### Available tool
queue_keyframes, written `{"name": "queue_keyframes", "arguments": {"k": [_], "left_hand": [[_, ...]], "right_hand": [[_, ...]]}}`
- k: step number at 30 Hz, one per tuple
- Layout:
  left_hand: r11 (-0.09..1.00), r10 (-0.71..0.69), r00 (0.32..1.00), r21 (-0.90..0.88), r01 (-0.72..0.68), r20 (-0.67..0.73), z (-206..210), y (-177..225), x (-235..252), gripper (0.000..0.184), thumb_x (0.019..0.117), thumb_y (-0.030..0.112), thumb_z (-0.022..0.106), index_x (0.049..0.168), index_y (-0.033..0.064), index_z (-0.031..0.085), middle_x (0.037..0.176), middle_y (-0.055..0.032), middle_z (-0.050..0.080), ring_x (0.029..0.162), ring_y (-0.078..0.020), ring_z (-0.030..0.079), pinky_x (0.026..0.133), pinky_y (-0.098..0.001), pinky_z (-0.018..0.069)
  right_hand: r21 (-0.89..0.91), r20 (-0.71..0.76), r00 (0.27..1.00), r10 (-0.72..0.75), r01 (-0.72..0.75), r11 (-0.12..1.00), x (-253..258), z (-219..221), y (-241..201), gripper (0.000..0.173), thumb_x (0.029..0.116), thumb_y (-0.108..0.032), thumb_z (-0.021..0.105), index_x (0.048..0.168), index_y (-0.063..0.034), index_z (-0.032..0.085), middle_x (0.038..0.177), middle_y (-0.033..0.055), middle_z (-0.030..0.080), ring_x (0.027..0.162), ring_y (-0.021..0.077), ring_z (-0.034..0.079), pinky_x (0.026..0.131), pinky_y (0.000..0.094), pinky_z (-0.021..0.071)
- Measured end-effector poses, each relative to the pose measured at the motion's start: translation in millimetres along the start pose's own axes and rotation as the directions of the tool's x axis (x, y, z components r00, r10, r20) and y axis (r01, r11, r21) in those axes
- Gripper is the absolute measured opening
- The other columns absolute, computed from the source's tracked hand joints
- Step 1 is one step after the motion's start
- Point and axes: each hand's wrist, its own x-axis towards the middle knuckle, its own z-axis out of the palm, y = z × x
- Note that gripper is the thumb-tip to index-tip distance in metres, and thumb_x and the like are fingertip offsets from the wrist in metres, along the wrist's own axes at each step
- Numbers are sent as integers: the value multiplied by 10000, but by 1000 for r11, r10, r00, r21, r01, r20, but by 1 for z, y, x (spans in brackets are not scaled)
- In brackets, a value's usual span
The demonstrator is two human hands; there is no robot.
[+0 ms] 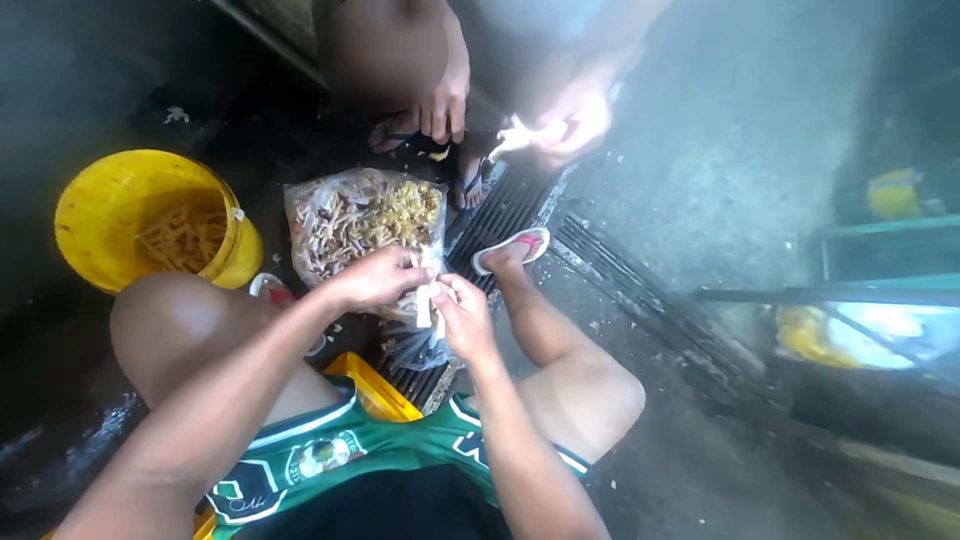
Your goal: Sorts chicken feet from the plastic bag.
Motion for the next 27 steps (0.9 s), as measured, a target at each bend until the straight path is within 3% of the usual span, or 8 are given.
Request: {"name": "queue_keyframes", "arguments": {"k": [6,8,13,19,21,23,25,27], "left_hand": [[984,-149,988,105,143,45,13,-9,1,511,1025,545,554,933,58,679,699,-33,597,584,-117,529,570,-289,460],[990,-109,985,102,96,132,19,-15,4,438,1047,478,553,937,77,691,734,0,615,621,-79,550,606,-266,484],[968,-20,972,-239,77,233,33,-16,8,338,1112,262,428,841,109,560,638,39,454,512,-47,386,474,-193,319],[886,112,901,-452,100,420,21,-12,-15,334,1088,238,391,802,154,542,638,66,457,502,-20,415,455,-164,357],[950,81,950,-311,18,301,12,-10,-18,355,1093,240,414,782,140,553,625,61,451,512,-24,403,466,-172,335],[999,32,994,-6,-32,101,8,-6,-14,371,1094,282,485,804,95,621,648,-3,530,559,-95,490,526,-257,426],[961,9,999,276,5,-49,11,-4,-7,394,1080,388,517,841,107,655,684,-35,610,602,-153,596,573,-363,529],[899,13,994,436,35,-107,19,-3,-2,405,1073,425,510,845,123,654,680,-32,595,614,-175,596,589,-424,528]], "right_hand": [[-104,-200,972,-121,102,989,-4,8,5,199,1045,-171,539,991,-48,686,738,17,646,614,92,612,588,280,555],[-168,-256,949,-183,143,975,-3,10,7,177,1032,-126,528,963,-47,671,719,9,640,606,78,613,582,268,553],[-207,-262,935,-238,187,960,0,-5,6,194,1040,-170,558,973,-49,694,738,11,649,615,80,603,593,273,546],[96,-579,815,-15,87,992,32,-87,6,99,1030,-85,530,1025,-54,624,663,-9,571,486,88,515,476,278,500],[79,-570,821,-29,90,993,31,-108,2,114,1044,-115,531,982,-70,615,637,-13,547,478,96,518,476,281,505],[81,-490,872,-22,70,994,20,-106,-5,125,1053,-129,510,1031,-78,622,669,-2,573,508,109,550,497,297,531],[104,-343,939,0,38,994,14,-89,-5,157,1035,-128,490,1063,-81,637,683,-7,597,526,98,553,505,291,521],[20,-203,976,77,-75,997,10,-60,-5,236,1046,-174,464,1037,-32,651,716,17,611,569,111,571,549,309,535]]}}
